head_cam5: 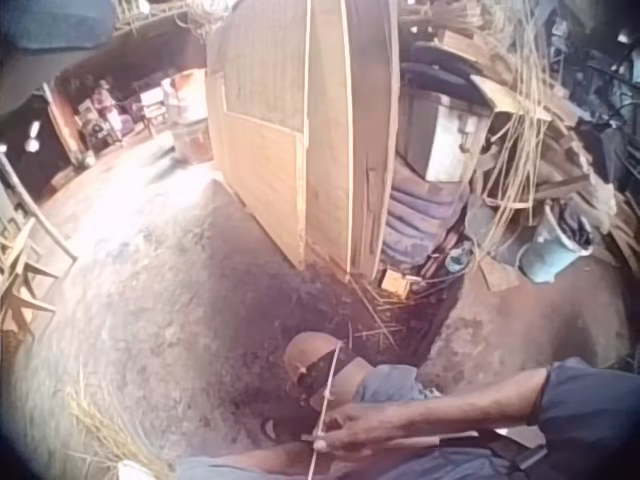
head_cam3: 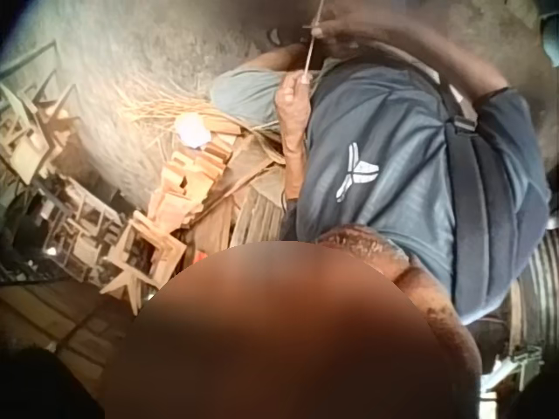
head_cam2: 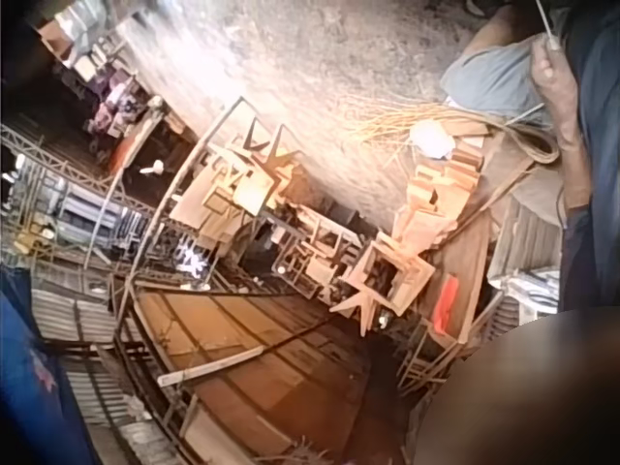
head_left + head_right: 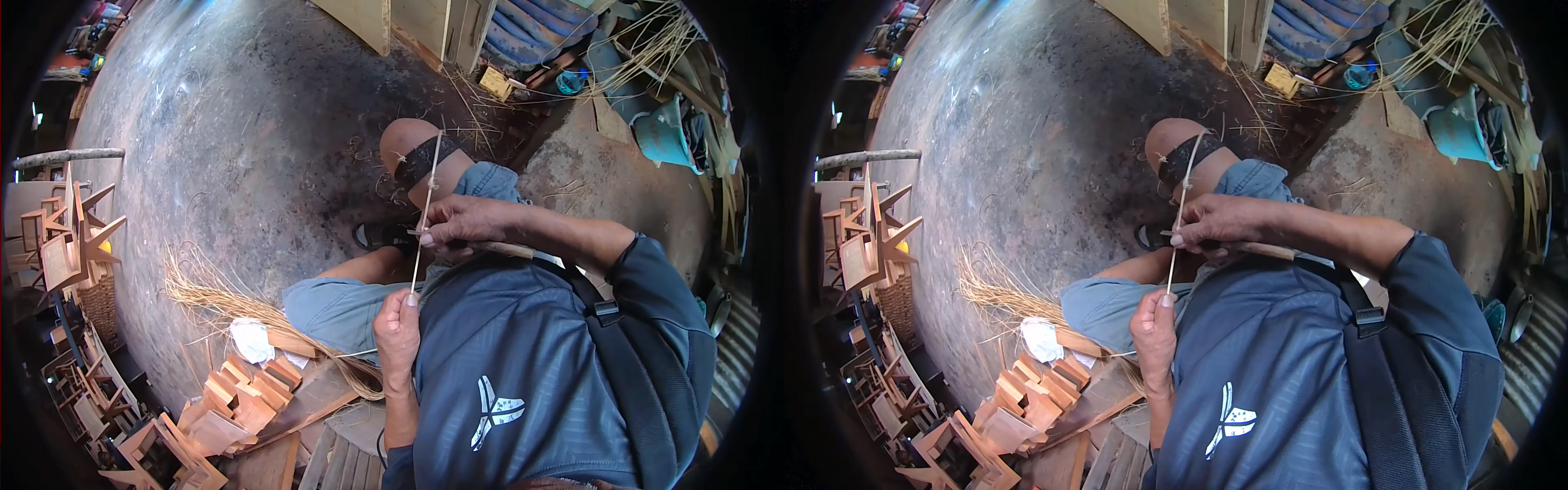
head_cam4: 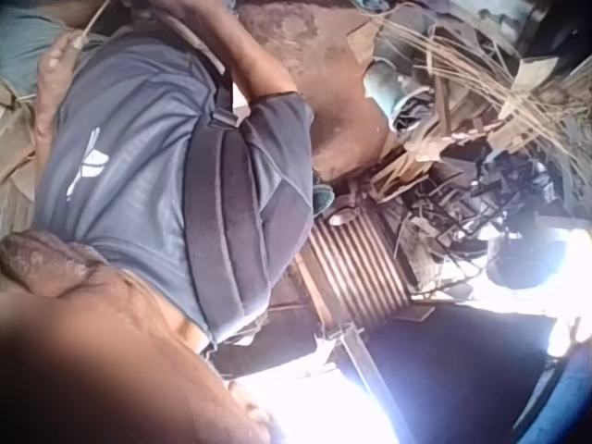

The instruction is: Scraping and smoothing a long rattan or wood strand for furniture weaving.

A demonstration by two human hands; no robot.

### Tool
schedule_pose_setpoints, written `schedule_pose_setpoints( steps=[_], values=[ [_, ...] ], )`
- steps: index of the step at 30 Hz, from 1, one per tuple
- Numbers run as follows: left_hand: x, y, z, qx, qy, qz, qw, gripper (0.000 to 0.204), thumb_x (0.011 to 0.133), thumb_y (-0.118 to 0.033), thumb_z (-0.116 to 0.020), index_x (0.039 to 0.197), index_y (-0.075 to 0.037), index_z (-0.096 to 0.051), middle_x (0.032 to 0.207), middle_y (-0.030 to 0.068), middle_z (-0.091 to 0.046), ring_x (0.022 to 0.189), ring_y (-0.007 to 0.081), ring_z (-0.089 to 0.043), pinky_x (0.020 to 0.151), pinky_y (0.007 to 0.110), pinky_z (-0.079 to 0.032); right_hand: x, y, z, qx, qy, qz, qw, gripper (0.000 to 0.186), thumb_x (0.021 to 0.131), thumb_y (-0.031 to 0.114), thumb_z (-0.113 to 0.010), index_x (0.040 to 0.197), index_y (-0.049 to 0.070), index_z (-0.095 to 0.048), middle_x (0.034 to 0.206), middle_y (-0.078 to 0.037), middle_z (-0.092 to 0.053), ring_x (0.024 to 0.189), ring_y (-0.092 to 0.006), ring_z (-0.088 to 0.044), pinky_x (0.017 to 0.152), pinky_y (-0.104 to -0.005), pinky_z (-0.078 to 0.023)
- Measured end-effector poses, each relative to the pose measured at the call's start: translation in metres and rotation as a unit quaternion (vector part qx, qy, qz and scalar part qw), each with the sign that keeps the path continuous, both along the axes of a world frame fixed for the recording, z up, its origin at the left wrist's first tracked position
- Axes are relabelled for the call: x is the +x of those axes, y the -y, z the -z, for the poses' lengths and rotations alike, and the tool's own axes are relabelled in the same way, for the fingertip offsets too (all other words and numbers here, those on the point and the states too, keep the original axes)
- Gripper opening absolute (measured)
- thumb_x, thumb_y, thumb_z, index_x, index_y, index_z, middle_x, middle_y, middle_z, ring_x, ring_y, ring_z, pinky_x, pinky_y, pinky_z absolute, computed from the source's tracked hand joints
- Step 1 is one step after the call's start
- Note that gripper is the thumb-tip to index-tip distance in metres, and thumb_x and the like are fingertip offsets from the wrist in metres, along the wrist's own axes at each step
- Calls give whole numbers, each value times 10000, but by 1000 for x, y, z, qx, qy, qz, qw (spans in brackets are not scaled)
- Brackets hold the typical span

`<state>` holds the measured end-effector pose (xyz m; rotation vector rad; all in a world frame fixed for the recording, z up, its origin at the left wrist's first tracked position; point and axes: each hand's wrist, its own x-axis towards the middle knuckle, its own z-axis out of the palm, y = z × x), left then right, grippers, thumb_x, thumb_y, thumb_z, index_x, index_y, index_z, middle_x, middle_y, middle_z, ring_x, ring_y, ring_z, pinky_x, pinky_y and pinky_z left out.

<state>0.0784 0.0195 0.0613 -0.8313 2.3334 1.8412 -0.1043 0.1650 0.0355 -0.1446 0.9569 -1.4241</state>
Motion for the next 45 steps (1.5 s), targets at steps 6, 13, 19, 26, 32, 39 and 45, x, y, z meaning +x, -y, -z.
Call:
schedule_pose_setpoints(
  steps=[6, 13, 19, 26, 32, 39, 45],
  values=[
    [37, 13, -12, 62, 76, -83, 992, 100, 883, -91, -565, 880, -1, -608, 636, -43, -471, 551, 27, -387, 491, 182, -310, -66, -30, -2, 109, -176, 113, 972, 257, 872, 296, -581, 985, 69, -540, 638, 20, -501, 465, -52, -446, 404, -190, -338],
    [-7, 4, 11, 97, 23, -81, 992, 132, 901, -123, -534, 874, -12, -601, 653, -41, -471, 581, 34, -392, 519, 186, -326, 3, 6, -16, 64, -95, -47, 992, 381, 820, 253, -659, 1084, 31, -499, 660, 0, -519, 535, -70, -504, 452, -193, -371],
    [-6, 6, 11, 95, 34, -63, 993, 136, 904, -120, -530, 874, -3, -593, 658, -45, -463, 590, 32, -387, 523, 185, -330, 15, 16, -1, 11, -35, 10, 999, 260, 841, 203, -635, 967, 40, -476, 667, -11, -505, 484, -76, -450, 440, -207, -346],
    [4, 3, -1, 64, 31, -37, 997, 116, 897, -92, -537, 883, 7, -596, 676, -36, -496, 609, 38, -418, 547, 192, -354, -24, 5, 4, -7, -67, 30, 997, 175, 854, 161, -603, 950, 36, -525, 676, -3, -514, 470, -72, -443, 426, -203, -361],
    [21, 10, -3, 88, 46, -98, 990, 130, 896, -140, -551, 875, -21, -599, 646, -48, -472, 539, 21, -367, 479, 176, -298, -79, -31, -11, 90, -194, 155, 964, 249, 850, 241, -607, 987, 45, -541, 674, 5, -530, 511, -50, -499, 397, -167, -352],
    [-18, -1, 8, 61, 14, -65, 996, 137, 909, -127, -534, 890, -6, -594, 652, -45, -461, 580, 35, -388, 521, 191, -336, 20, 20, -18, 9, -98, -52, 994, 282, 832, 253, -646, 915, 9, -531, 688, -7, -540, 505, -74, -479, 427, -217, -360],
    [-1, 6, 5, 66, 44, -60, 995, 130, 897, -126, -552, 894, -5, -601, 659, -35, -483, 591, 42, -402, 535, 194, -347, 9, 15, 3, 36, -23, 42, 998, 243, 855, 231, -635, 955, 53, -503, 699, -7, -531, 498, -68, -454, 421, -206, -336]
  ],
)
